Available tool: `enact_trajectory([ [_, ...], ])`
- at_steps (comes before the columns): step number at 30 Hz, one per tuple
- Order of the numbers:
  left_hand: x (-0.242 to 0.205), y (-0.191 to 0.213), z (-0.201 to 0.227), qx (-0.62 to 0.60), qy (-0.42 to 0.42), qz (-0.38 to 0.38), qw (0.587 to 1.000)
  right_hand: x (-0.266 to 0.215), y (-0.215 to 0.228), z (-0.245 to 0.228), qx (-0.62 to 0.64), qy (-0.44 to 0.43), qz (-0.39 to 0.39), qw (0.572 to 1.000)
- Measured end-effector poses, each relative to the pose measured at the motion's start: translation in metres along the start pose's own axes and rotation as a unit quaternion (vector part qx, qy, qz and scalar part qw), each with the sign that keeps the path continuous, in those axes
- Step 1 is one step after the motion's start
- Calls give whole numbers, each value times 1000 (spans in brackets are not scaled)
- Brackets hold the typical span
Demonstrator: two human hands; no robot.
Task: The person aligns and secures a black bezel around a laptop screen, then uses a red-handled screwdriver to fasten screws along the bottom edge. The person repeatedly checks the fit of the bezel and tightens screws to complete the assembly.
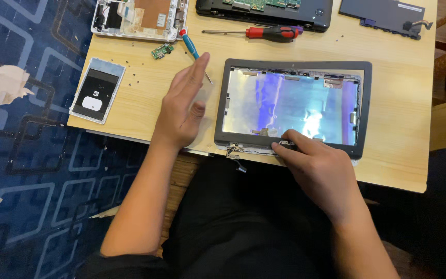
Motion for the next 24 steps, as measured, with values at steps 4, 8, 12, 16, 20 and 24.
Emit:
enact_trajectory([
  [4, -16, 5, 10, 4, -40, 77, 996, -6, -9, 3, 23, -19, -32, 999],
  [8, -37, 2, 26, 71, -29, -12, 997, -6, -4, 5, 13, -26, -42, 999],
  [12, -45, 0, 24, 110, -88, -30, 990, -5, -2, 10, -5, -31, -82, 996],
  [16, -45, 1, 20, 107, -88, -66, 988, -2, 0, 14, 4, -51, -122, 991],
  [20, -48, -1, 17, 127, -154, -79, 977, 1, 8, 13, -4, -13, -89, 996],
  [24, -48, -2, 13, 100, -158, -68, 980, -7, -2, 18, 18, 2, -89, 996],
])
Point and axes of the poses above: each hand's wrist, its own x-axis towards the middle knuckle, its own y-axis out of the back of the hand, z = x × y, the point moved 3 cm from there along x, towards the middle knuckle, and after that the axes turned 9 degrees about z, right-handed, at the moved point
